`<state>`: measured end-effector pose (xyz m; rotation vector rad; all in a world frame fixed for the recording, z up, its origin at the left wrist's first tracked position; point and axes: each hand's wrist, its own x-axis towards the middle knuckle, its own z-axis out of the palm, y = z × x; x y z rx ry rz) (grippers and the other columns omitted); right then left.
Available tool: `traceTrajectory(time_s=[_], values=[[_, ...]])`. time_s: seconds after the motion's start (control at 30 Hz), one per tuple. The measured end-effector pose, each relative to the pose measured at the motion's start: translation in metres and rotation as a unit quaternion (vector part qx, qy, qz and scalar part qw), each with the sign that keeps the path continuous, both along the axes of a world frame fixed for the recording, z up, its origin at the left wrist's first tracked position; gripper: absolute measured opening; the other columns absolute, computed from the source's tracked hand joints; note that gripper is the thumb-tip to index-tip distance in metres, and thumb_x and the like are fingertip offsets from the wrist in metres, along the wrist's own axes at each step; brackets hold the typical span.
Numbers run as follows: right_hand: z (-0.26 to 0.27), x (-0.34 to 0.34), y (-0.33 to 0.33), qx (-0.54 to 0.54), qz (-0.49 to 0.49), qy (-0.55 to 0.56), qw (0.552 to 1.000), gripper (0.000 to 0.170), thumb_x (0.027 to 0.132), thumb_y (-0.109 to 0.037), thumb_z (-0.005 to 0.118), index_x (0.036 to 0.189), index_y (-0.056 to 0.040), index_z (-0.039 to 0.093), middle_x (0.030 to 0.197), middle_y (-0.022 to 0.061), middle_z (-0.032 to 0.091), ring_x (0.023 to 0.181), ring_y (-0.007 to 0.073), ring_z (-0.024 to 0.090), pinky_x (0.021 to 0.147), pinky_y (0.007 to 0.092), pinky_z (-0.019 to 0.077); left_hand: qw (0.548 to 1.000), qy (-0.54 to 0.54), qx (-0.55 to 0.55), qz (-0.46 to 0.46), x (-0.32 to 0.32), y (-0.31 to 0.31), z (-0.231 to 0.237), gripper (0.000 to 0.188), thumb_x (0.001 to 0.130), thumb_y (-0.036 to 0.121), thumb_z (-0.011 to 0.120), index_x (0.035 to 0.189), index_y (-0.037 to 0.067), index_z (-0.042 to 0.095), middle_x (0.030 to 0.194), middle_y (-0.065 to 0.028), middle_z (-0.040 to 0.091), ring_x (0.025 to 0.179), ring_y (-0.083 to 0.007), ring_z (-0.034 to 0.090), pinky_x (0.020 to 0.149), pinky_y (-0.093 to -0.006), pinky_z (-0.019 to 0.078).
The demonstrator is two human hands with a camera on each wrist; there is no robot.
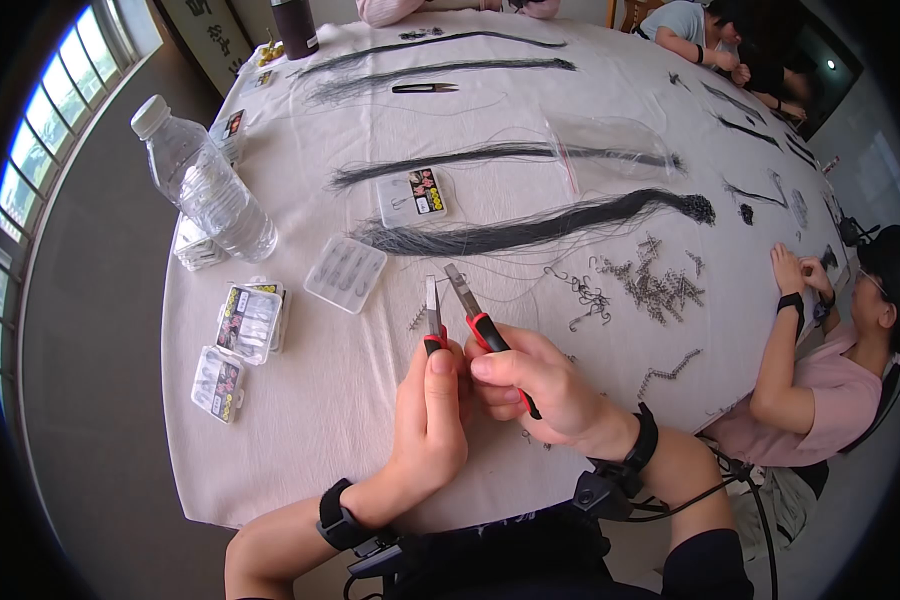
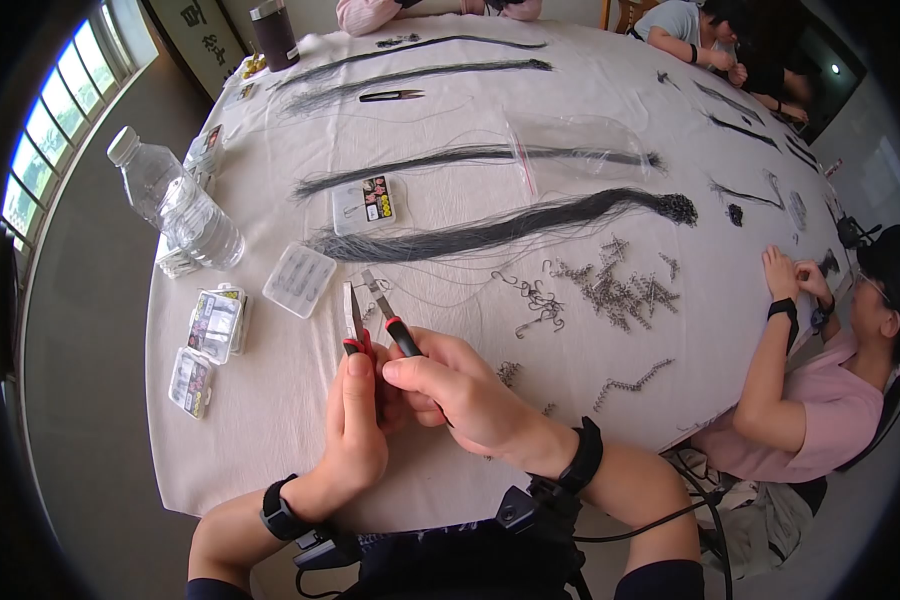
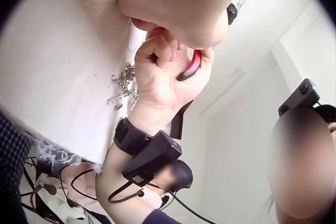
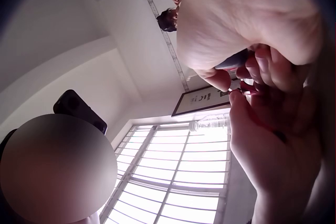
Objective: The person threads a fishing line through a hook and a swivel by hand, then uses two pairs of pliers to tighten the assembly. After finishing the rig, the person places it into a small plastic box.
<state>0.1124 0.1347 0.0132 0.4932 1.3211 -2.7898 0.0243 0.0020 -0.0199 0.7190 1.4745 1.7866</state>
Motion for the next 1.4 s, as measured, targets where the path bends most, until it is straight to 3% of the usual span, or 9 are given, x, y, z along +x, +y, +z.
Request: traceTrajectory(time_s=[0.67,0.77,0.83,0.87,0.93,1.13,1.33,1.4], values=[[-0.002,0.001,-0.002,-0.019,-0.02,-0.005,1.0,0.013,0.096,-0.02,0.058,0.097,-0.0093,0.051,0.075,-0.0073,0.041,0.063,0.0017,0.036,0.053,0.0202,0.0284,1.0,-0.026,0.005,0.009,0.001,0.001,-0.001,0.038,0.11,0.045,0.033,0.102,0.012,0.049,0.072,0.0054,0.041,0.059,-0.0029,0.033,0.051,-0.0206,0.0266],[-0.006,0.001,0.006,-0.029,-0.01,-0.01,0.999,0.013,0.097,-0.021,0.055,0.096,-0.0089,0.05,0.074,-0.0061,0.041,0.062,0.003,0.035,0.052,0.0208,0.0281,0.998,-0.064,-0.011,-0.008,-0.007,0.0,0.001,0.037,0.111,0.039,0.034,0.099,0.008,0.05,0.076,0.0022,0.047,0.063,-0.0063,0.04,0.053,-0.0239,0.0335],[-0.009,0.002,0.014,-0.091,0.032,-0.012,0.995,0.015,0.096,-0.024,0.054,0.096,-0.0087,0.051,0.076,-0.0033,0.041,0.065,0.007,0.04,0.055,0.0229,0.0319,0.977,-0.191,-0.063,-0.067,-0.017,0.0,0.008,0.04,0.11,0.045,0.035,0.1,0.009,0.052,0.077,0.001,0.048,0.064,-0.0079,0.044,0.054,-0.0247,0.0357],[-0.008,0.002,0.015,-0.09,0.033,-0.012,0.995,0.015,0.096,-0.024,0.054,0.096,-0.0087,0.051,0.076,-0.0033,0.041,0.065,0.007,0.04,0.055,0.0229,0.0319,0.977,-0.191,-0.061,-0.067,-0.021,0.0,0.009,0.04,0.11,0.045,0.035,0.1,0.009,0.052,0.077,0.001,0.048,0.064,-0.0079,0.044,0.054,-0.0247,0.0357],[-0.007,0.003,0.015,-0.157,0.023,-0.029,0.987,0.019,0.099,-0.027,0.052,0.097,-0.0085,0.053,0.078,-0.0004,0.048,0.071,0.0116,0.049,0.062,0.0284,0.0407,0.972,-0.19,-0.085,-0.109,-0.027,0.001,0.012,0.043,0.106,0.052,0.035,0.104,0.012,0.052,0.083,-0.0012,0.054,0.069,-0.0125,0.05,0.057,-0.0276,0.0374],[-0.001,0.014,0.023,-0.15,0.038,-0.027,0.988,0.031,0.098,-0.031,0.052,0.114,-0.0057,0.059,0.089,0.0037,0.058,0.085,0.0164,0.058,0.076,0.0364,0.0492,0.959,-0.237,-0.04,-0.149,-0.031,0.003,0.021,0.048,0.104,0.054,0.036,0.108,0.01,0.054,0.093,-0.0072,0.062,0.082,-0.0192,0.06,0.068,-0.0336,0.0462],[0.0,0.024,0.029,-0.009,0.007,-0.033,0.999,0.033,0.1,-0.03,0.051,0.118,-0.0037,0.06,0.092,0.0055,0.06,0.084,0.0156,0.059,0.075,0.0342,0.0501,0.955,-0.231,-0.031,-0.186,-0.036,0.0,0.011,0.052,0.103,0.055,0.039,0.114,0.007,0.055,0.095,-0.0086,0.062,0.088,-0.0217,0.06,0.071,-0.0363,0.048],[0.004,0.024,0.03,-0.006,0.013,-0.032,0.999,0.033,0.1,-0.029,0.052,0.118,-0.0034,0.06,0.092,0.0058,0.06,0.084,0.0152,0.059,0.074,0.0332,0.0502,0.952,-0.241,-0.027,-0.186,-0.035,0.0,0.013,0.051,0.104,0.052,0.039,0.115,0.006,0.055,0.095,-0.0085,0.062,0.086,-0.0203,0.06,0.072,-0.0354,0.0489]])
